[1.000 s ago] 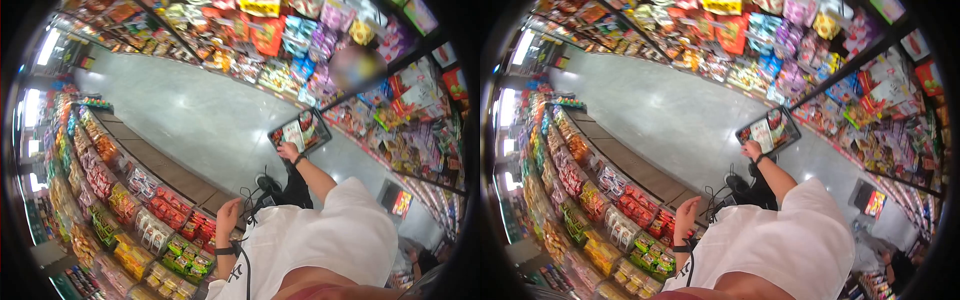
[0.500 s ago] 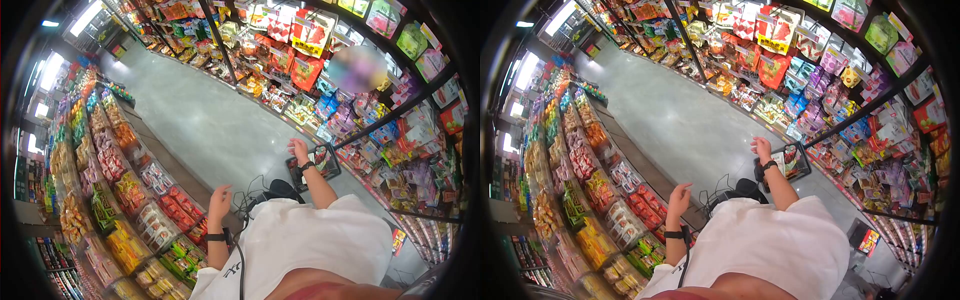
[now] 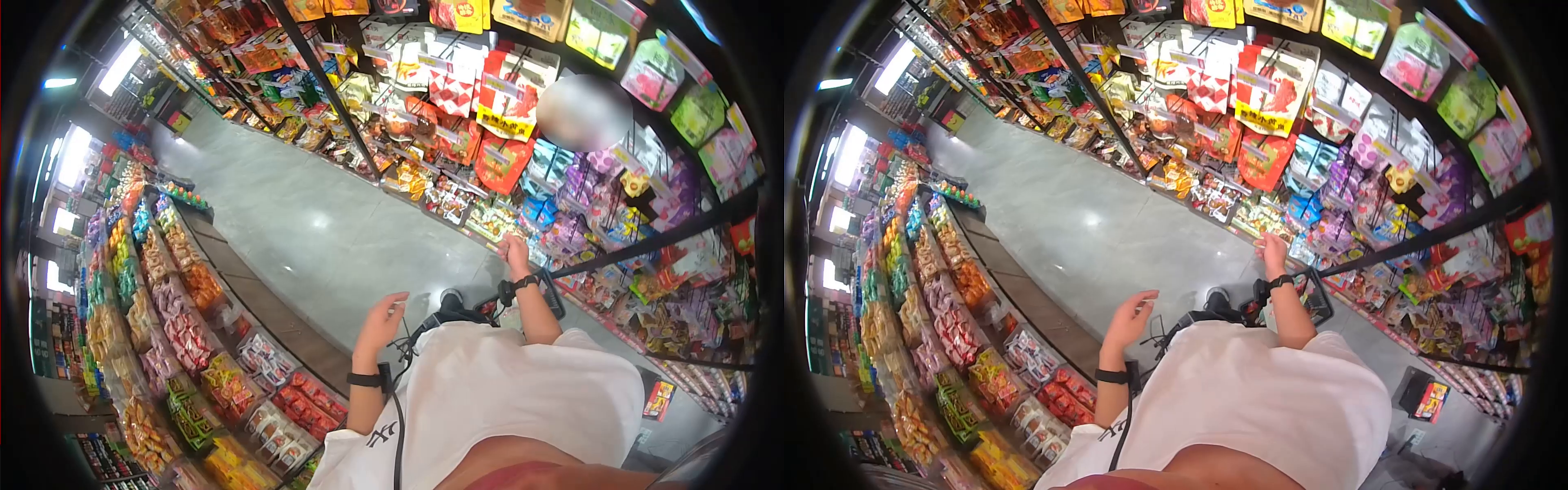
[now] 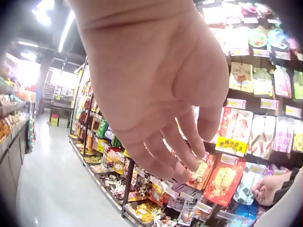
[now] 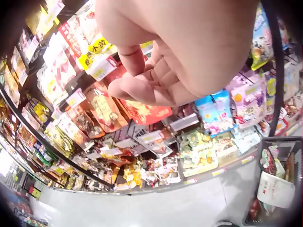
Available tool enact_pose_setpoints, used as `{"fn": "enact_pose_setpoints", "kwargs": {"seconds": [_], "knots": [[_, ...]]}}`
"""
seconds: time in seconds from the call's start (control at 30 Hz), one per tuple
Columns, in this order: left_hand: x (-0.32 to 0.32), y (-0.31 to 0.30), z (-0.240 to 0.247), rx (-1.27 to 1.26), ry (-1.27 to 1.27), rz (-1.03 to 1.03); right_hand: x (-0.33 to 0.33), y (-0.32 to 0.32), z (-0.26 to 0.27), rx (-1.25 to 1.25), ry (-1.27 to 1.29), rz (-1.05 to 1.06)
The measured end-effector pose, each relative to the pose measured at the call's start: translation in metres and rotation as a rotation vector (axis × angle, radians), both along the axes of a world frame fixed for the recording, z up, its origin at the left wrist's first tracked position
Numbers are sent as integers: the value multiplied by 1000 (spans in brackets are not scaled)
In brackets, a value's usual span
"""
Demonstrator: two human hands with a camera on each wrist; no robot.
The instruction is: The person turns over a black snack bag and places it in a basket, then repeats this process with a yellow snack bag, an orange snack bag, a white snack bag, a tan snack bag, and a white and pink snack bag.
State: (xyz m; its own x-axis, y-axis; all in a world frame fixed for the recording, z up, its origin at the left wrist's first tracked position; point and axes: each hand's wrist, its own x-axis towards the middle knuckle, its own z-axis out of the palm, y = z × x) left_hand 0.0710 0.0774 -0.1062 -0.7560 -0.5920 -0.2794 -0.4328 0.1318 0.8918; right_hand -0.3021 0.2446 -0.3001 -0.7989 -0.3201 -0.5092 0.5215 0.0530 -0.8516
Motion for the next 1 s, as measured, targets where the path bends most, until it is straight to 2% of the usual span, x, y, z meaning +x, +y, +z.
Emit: {"fn": "enact_pose_setpoints", "kwargs": {"seconds": [0.1,0.2,0.3,0.57,0.77,0.8,0.87,0.93,0.97,1.0], "knots": [[-23,-46,6,-24,11,38,-57,-54,22,-20,68,39],[-33,-76,-2,-8,-4,101,-85,-106,56,21,163,158],[-40,-111,-11,51,56,171,-94,-157,93,-96,142,263],[-41,-213,-25,34,4,241,-112,-282,106,-141,228,313],[-51,-328,-20,-15,40,194,-135,-400,146,-213,313,148],[-58,-348,-16,-24,33,182,-144,-419,141,-243,340,193],[-74,-383,-4,-33,11,163,-153,-462,115,-158,574,48],[-92,-417,-1,-58,8,66,-149,-481,128,99,693,-14],[-102,-436,2,-79,11,23,-157,-489,118,126,724,-48],[-116,-452,6,-64,12,7,-155,-492,133,113,641,13]]}}
